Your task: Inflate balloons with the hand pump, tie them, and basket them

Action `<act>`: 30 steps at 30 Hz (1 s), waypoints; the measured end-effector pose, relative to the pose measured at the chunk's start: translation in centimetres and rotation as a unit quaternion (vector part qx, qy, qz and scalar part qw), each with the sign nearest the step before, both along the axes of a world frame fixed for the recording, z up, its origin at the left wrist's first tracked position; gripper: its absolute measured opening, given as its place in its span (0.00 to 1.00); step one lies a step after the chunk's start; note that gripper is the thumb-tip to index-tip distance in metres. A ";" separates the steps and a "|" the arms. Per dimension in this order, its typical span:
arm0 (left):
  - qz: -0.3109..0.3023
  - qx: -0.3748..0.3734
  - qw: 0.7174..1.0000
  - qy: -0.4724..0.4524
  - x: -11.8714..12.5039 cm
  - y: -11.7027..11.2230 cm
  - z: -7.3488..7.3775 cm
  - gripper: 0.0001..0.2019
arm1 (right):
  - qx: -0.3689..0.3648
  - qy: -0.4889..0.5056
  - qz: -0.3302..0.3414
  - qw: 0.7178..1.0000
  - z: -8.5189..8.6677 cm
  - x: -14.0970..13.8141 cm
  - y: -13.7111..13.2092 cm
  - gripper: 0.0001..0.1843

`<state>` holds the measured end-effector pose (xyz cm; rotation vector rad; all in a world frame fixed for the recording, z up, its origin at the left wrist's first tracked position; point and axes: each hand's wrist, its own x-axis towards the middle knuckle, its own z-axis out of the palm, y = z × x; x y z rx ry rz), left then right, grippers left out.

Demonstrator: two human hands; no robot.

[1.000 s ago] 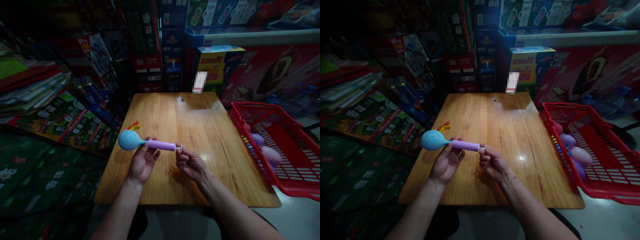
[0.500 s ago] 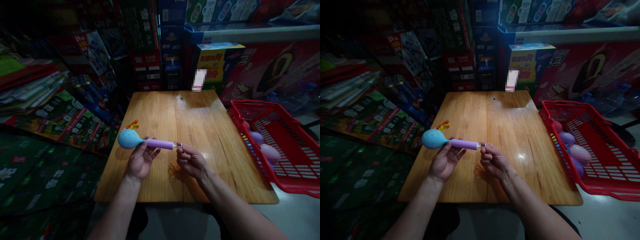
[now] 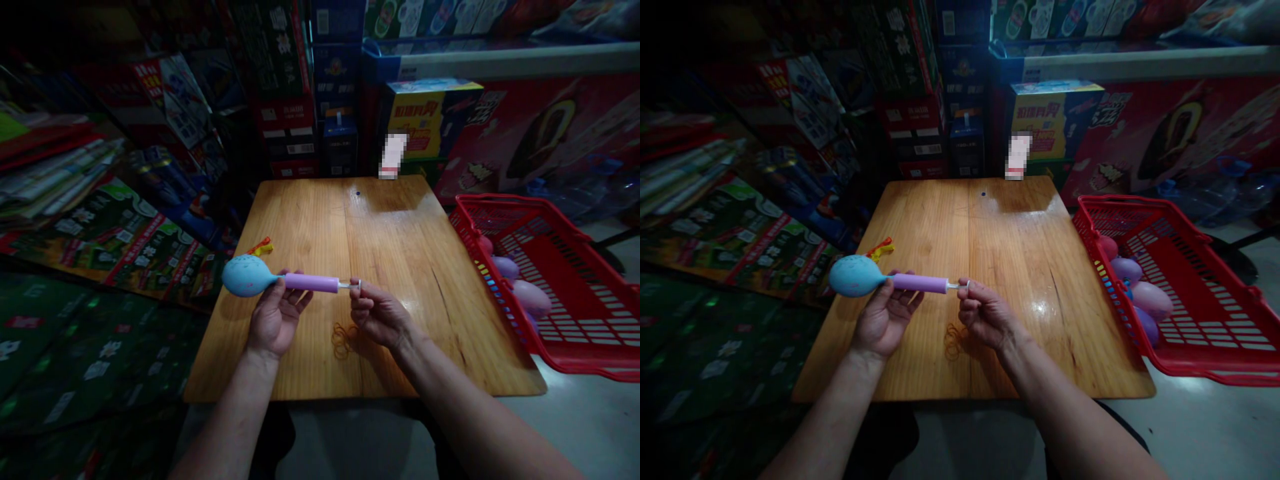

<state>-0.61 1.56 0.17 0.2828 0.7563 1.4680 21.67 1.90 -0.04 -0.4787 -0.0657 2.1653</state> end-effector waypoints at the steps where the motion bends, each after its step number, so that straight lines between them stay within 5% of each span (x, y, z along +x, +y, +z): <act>1: -0.012 -0.001 1.000 -0.004 0.6 -0.2 -0.2 0.10 | -0.007 0.002 0.002 1.000 -0.3 -0.5 -0.2 0.11; 4: -0.015 -0.010 1.000 -0.010 1.3 -0.4 -0.2 0.08 | -0.011 0.011 0.004 1.000 -0.4 -0.9 -0.4 0.11; 11: 0.039 0.008 0.999 0.010 -1.2 0.6 0.8 0.10 | 0.012 0.008 -0.013 1.000 1.0 1.8 0.6 0.07; 16: -0.036 0.000 0.999 -0.004 0.7 -0.5 -0.1 0.12 | -0.021 -0.011 -0.007 1.000 -0.1 -0.4 -0.2 0.12; 20: -0.026 0.006 0.999 -0.019 1.6 -0.5 -0.3 0.09 | -0.022 0.011 0.002 1.000 -0.3 -1.0 -0.2 0.12; 27: 0.035 0.003 0.999 0.005 -1.0 0.4 0.9 0.10 | -0.006 0.020 -0.009 1.000 0.9 1.8 0.8 0.07; 30: 0.005 0.019 1.000 0.008 -0.4 -0.1 0.8 0.12 | -0.004 0.017 -0.014 1.000 0.6 1.0 0.2 0.08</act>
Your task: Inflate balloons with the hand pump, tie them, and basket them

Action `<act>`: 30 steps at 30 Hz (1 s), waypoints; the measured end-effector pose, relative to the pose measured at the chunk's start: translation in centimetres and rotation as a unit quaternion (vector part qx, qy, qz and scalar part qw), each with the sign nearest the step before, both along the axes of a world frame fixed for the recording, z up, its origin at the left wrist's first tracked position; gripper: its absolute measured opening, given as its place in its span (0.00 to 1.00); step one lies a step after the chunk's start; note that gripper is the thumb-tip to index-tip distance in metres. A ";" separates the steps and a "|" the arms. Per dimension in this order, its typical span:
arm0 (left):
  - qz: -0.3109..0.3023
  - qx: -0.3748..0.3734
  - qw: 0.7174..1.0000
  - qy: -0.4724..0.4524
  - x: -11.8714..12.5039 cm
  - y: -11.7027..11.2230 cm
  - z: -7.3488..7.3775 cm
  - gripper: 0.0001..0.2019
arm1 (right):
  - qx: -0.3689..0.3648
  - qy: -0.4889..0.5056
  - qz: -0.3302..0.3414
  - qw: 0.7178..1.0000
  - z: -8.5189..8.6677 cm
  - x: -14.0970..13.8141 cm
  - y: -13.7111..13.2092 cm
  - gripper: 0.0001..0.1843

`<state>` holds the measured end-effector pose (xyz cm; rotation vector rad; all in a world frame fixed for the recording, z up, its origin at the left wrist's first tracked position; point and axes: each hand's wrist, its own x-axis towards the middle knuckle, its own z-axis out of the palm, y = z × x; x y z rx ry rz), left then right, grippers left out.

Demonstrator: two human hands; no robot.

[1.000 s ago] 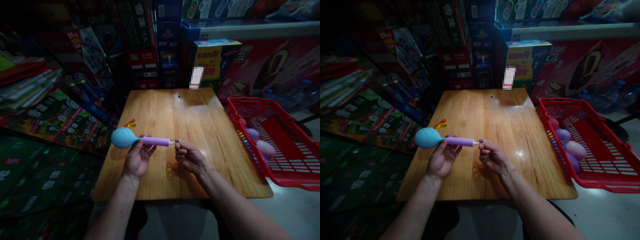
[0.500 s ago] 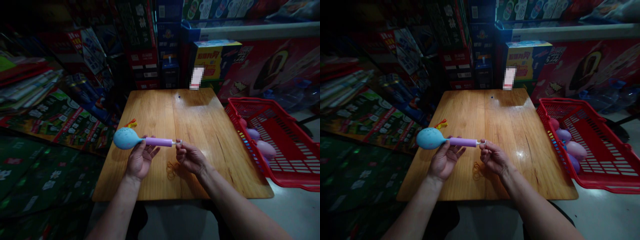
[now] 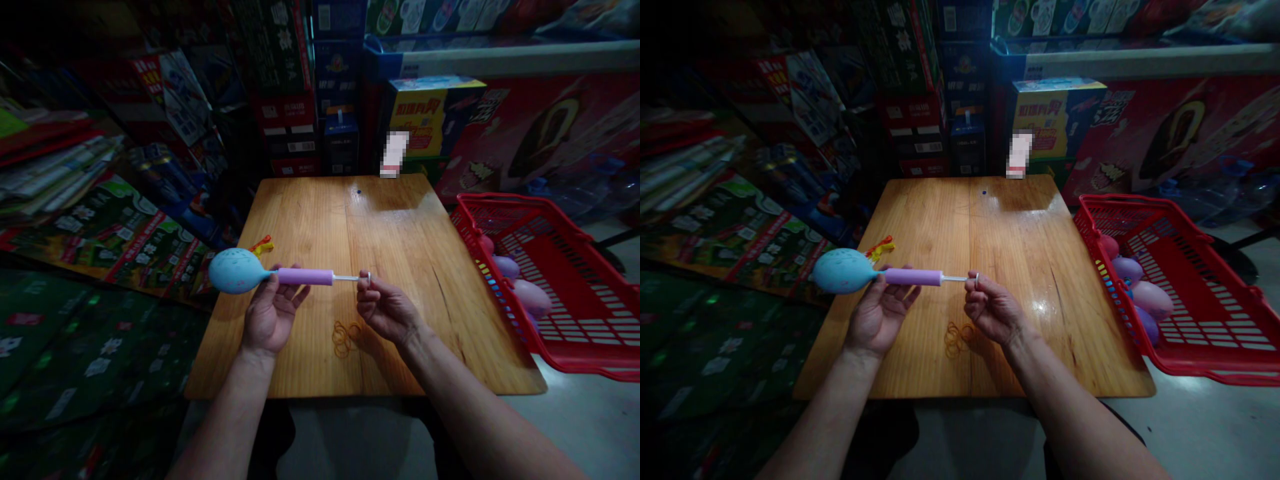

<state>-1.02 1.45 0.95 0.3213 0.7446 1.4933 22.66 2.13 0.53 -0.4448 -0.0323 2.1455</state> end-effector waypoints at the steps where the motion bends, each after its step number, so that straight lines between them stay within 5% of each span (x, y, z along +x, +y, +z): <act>1: -0.020 -0.001 1.000 -0.005 0.5 -0.3 -0.2 0.12 | -0.001 -0.002 0.005 1.000 -0.2 -0.5 -0.3 0.09; 6: -0.023 -0.019 0.999 -0.025 2.2 -0.5 -0.7 0.10 | 0.004 0.008 0.027 1.000 -0.5 -2.0 -0.9 0.10; 14: 0.050 -0.026 0.998 -0.010 -0.9 0.7 0.0 0.10 | 0.014 0.018 0.001 1.000 0.5 0.5 0.3 0.06; 21: -0.016 -0.041 0.999 -0.007 2.0 -0.4 -1.3 0.10 | -0.001 -0.004 0.023 1.000 -0.5 -1.9 -0.7 0.07; 28: 0.048 -0.022 0.999 -0.003 -0.5 0.6 0.2 0.11 | 0.026 -0.007 -0.006 1.000 0.9 0.9 0.4 0.05; 30: 0.022 -0.011 1.000 -0.002 -0.4 0.2 0.2 0.13 | 0.028 -0.008 -0.004 1.000 0.7 0.6 0.2 0.07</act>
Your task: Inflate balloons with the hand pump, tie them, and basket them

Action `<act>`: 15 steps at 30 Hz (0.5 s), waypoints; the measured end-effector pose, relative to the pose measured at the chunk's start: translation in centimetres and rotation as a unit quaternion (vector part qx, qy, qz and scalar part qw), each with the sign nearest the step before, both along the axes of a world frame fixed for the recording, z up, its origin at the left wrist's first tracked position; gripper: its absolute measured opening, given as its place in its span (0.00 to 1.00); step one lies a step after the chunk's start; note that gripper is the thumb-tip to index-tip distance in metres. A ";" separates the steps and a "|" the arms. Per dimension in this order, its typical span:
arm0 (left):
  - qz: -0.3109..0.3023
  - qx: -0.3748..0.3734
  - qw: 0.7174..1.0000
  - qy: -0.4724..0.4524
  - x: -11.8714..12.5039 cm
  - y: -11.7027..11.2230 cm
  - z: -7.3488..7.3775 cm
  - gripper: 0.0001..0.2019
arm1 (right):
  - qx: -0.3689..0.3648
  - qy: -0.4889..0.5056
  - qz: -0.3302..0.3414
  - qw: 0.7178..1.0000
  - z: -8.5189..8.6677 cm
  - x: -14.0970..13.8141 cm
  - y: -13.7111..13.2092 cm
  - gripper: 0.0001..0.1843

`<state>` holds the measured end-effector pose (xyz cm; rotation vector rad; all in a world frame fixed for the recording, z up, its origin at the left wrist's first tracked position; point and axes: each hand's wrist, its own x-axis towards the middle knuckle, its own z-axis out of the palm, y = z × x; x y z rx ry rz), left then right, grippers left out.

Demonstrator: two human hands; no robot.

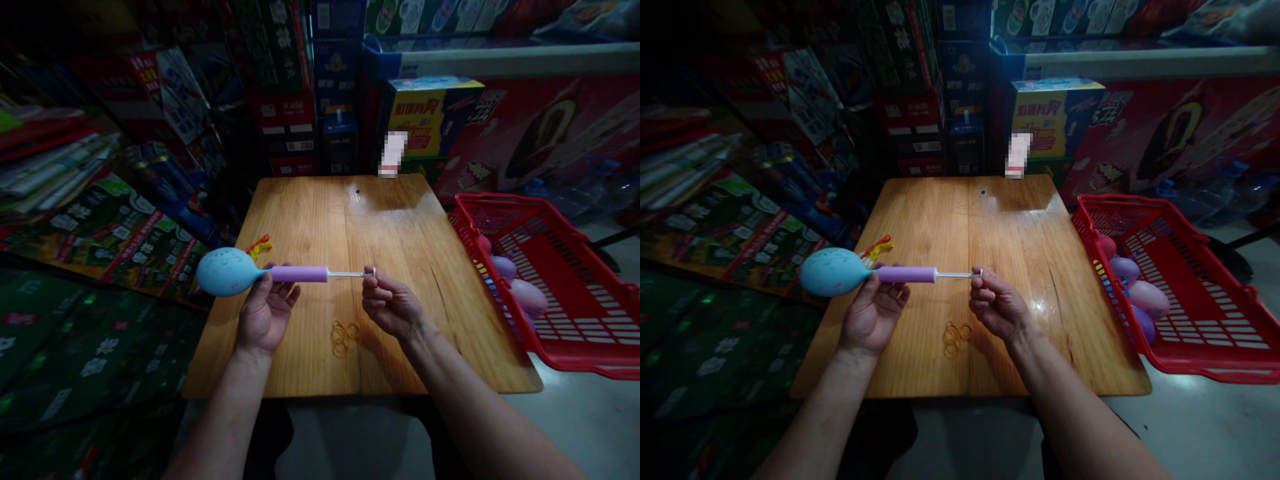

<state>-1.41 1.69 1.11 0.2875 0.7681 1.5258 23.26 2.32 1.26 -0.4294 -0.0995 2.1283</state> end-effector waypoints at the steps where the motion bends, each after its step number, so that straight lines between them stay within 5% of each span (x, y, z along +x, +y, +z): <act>1: -0.024 -0.001 1.000 -0.003 0.3 -0.3 -0.2 0.14 | -0.001 -0.003 0.007 1.000 -0.2 -0.4 -0.2 0.09; 7: -0.052 -0.010 0.998 -0.021 2.3 -0.8 -1.0 0.14 | -0.018 0.017 0.035 0.999 -1.2 -2.5 -0.9 0.11; 15: 0.014 0.011 1.000 0.008 -0.9 0.3 0.2 0.14 | 0.006 0.032 0.019 0.999 -0.2 0.3 0.0 0.06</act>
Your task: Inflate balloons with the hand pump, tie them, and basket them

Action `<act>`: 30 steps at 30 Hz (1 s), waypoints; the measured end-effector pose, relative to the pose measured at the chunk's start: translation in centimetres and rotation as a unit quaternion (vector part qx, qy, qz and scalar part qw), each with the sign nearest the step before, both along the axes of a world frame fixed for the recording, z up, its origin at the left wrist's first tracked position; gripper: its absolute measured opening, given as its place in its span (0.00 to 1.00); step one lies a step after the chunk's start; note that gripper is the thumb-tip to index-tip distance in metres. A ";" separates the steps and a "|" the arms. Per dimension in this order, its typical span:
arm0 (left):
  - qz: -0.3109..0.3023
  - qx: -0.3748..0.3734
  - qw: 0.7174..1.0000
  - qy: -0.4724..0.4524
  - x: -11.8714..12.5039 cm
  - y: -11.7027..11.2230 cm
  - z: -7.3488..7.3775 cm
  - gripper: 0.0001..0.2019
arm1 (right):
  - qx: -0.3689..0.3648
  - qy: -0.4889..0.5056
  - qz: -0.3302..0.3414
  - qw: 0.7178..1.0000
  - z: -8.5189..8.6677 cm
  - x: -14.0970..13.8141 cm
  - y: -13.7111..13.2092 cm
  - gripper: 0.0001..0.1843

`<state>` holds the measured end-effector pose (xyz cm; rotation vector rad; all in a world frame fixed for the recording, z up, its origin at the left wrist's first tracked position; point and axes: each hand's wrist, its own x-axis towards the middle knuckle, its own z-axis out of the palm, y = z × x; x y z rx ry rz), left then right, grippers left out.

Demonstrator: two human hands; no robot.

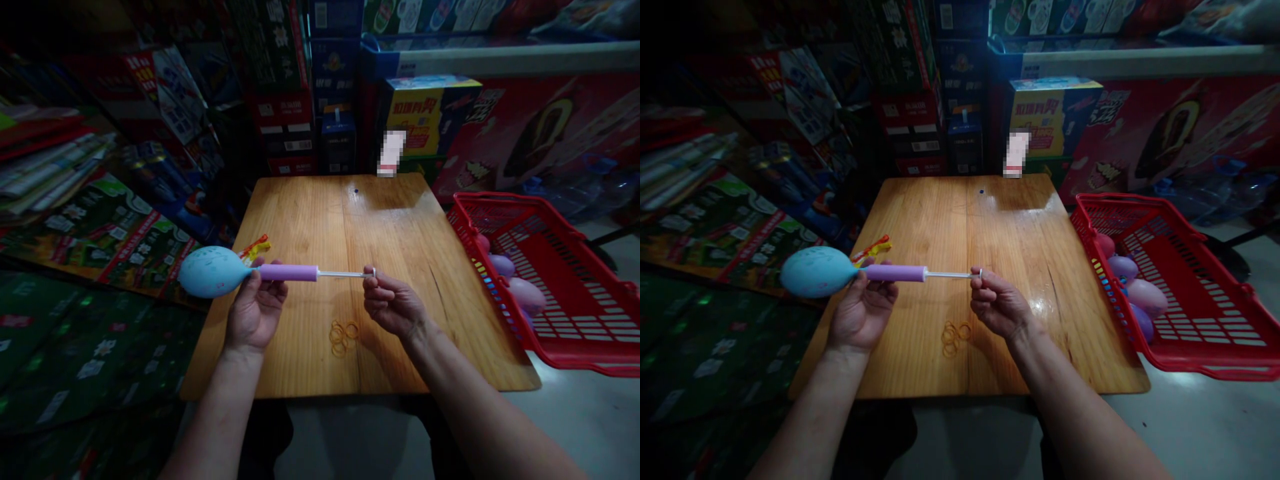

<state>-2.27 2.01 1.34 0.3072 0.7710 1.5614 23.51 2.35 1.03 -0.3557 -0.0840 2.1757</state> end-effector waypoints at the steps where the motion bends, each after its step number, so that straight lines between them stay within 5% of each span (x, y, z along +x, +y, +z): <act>1: -0.011 0.003 1.000 0.001 0.1 -0.2 -0.1 0.15 | -0.003 -0.003 0.003 1.000 -0.2 -0.3 -0.2 0.06; 8: -0.065 -0.019 0.998 -0.017 3.2 -0.9 -1.2 0.11 | -0.049 -0.026 0.006 0.998 -1.7 -2.9 -0.9 0.11; 15: 0.003 -0.008 1.000 -0.007 0.6 0.0 -0.3 0.10 | -0.024 -0.004 0.003 1.000 -0.1 0.2 0.2 0.06; 22: -0.076 -0.012 0.997 -0.023 2.7 -1.3 -0.7 0.11 | -0.054 -0.011 0.024 0.998 -1.4 -2.7 -0.7 0.09; 30: -0.003 -0.022 0.999 -0.025 0.4 0.1 0.1 0.10 | -0.012 -0.013 0.012 1.000 -0.1 -0.6 0.1 0.08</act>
